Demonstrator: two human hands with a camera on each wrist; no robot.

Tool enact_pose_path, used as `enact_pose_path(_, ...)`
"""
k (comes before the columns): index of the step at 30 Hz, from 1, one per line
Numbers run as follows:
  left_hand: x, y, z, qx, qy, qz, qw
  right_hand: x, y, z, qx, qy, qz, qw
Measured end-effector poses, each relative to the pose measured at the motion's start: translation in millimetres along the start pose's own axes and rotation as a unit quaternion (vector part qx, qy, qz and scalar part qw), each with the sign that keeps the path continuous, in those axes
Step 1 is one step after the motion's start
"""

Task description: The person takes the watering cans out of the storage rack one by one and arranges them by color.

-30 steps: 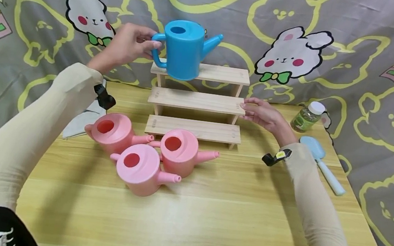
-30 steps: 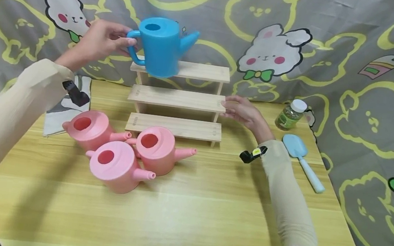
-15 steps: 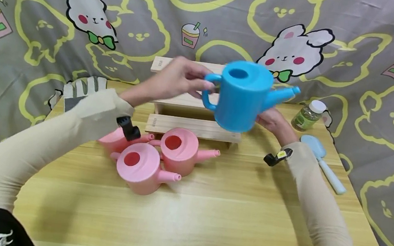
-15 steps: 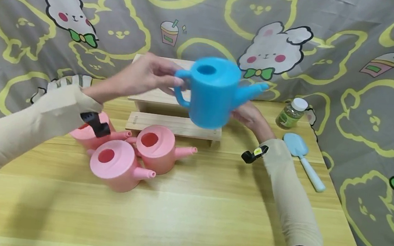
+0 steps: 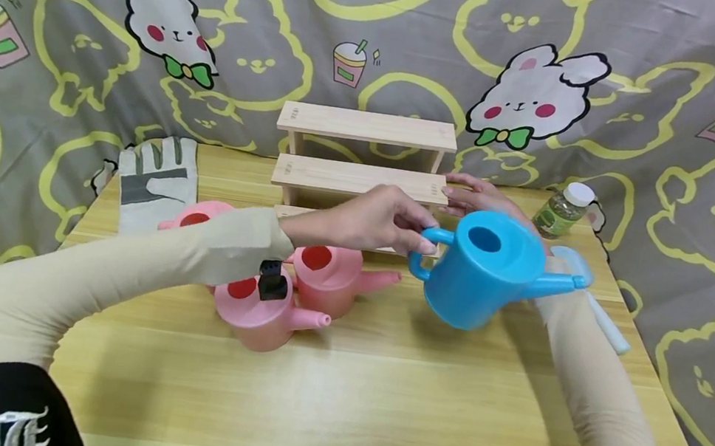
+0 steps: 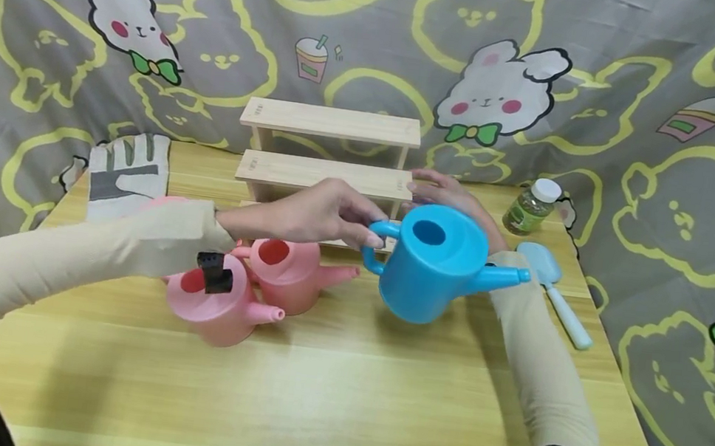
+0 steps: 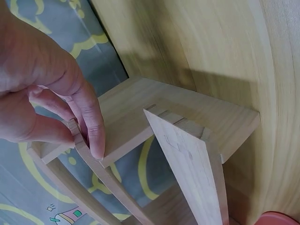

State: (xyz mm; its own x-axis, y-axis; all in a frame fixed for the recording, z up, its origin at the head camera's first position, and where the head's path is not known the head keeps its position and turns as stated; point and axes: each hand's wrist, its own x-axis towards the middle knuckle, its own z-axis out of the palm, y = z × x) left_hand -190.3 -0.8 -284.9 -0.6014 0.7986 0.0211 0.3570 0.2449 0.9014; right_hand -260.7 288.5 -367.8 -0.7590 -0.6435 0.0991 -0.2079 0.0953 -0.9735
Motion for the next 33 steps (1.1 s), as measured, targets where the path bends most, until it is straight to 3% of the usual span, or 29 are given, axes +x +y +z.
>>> enact_pose_path(1, -1.1, -1.8, 2.4, 0.003, -0.003, 0.003, 1.0, 5.9, 5.6, -4.9, 0.058, 0.03, 0.078, 0.9948)
enact_pose_path(2, -2.6, -3.5, 4.7, 0.007, -0.005, 0.008, 0.9999, 12.1, 8.5, -7.6, 0.109, 0.064, 0.143, 0.9816)
enact_pose_path(3, -4.3, -4.8, 7.1, 0.01, -0.005, 0.011, 0.9999, 19.0, 11.3, -9.7, 0.148, 0.096, 0.191, 0.9657)
enact_pose_path(4, -6.4, -6.0, 9.5, 0.012, -0.005, 0.013, 0.9998, 24.3, 15.2, -12.2, 0.146, 0.102, 0.202, 0.9631)
enact_pose_path(8, -17.1, -6.9, 20.5, 0.026, 0.008, 0.022, 0.9994, 33.2, 20.8, -12.8, 0.156, 0.132, 0.199, 0.9586)
enact_pose_path(15, -51.8, 5.7, 47.8, -0.015, 0.05, -0.004, 0.9986, 32.6, 23.2, -10.7, 0.159, 0.141, 0.186, 0.9593)
enact_pose_path(21, -73.0, 14.5, 74.7, 0.021, 0.084, 0.049, 0.995, 32.6, 21.7, -11.1, 0.163, 0.157, 0.187, 0.9558)
enact_pose_path(28, -72.5, -3.0, 102.8, 0.047, 0.125, 0.099, 0.9862, 34.0, 23.4, -13.4, 0.164, 0.156, 0.191, 0.9551)
enact_pose_path(33, -63.3, -26.6, 116.8, 0.066, 0.149, 0.083, 0.9831, 35.8, 23.2, -12.6, 0.163, 0.147, 0.191, 0.9566)
